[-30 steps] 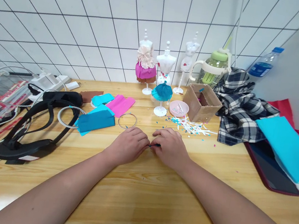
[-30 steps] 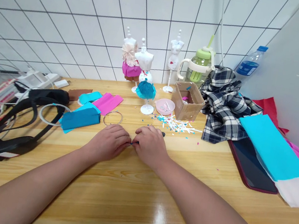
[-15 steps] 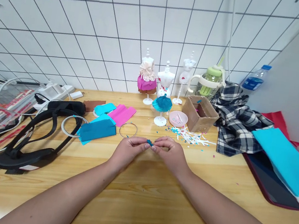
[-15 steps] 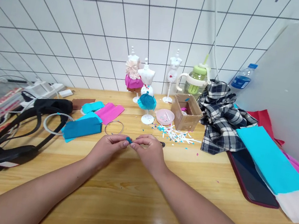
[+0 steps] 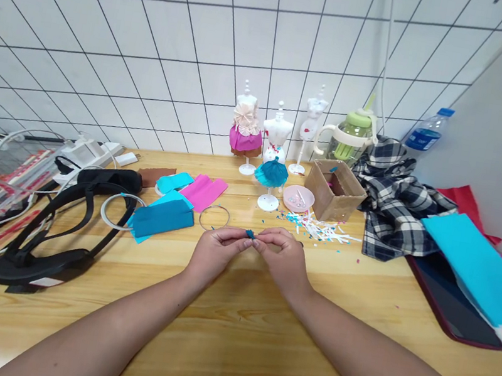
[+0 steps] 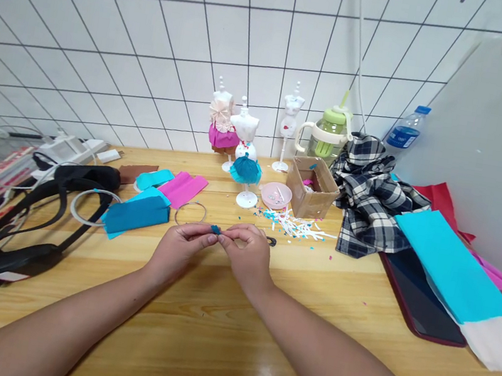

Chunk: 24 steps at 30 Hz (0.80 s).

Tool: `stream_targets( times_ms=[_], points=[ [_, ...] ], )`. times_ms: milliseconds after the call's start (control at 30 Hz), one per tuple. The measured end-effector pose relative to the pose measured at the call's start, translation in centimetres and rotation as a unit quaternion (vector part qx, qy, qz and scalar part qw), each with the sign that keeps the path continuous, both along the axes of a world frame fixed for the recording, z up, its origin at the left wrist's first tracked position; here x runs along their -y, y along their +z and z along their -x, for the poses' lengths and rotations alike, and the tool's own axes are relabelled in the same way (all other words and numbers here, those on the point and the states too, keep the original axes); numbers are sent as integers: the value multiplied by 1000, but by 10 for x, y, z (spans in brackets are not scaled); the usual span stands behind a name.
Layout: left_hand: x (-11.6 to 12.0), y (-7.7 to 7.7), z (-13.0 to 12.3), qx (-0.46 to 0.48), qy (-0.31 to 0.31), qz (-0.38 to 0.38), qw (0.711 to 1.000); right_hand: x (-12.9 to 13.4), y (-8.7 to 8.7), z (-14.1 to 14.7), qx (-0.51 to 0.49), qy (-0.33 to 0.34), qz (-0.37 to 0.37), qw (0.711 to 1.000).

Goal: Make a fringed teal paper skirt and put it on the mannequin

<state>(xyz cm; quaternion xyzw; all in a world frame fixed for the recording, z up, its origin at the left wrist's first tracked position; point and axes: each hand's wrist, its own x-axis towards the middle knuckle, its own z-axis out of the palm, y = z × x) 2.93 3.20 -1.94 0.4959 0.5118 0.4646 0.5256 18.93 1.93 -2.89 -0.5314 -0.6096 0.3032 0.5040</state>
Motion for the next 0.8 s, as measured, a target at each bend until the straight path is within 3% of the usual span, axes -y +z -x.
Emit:
stream_targets(
  times_ms=[233,333,400,533,633,800],
  points=[
    [-2,-1,2,-43,17,-34,998,-2,-3,1,11,12,13,1000],
    [1,2,7,-114,7,-120,986,-1,2,-4,72,28,-12,997],
    [4,3,9,-187,-20,-224,956,3,7,-9,131,51,-55,989],
    [6,-1,13,-307,-69,-397,863,10,14,-15,228,63,-121,964],
    [6,-3,14,-370,-80,-435,817,13,15,-17,266,56,-130,954],
    [9,4,14,-423,-102,-430,791,15,18,-19,317,47,-139,937]
  ],
)
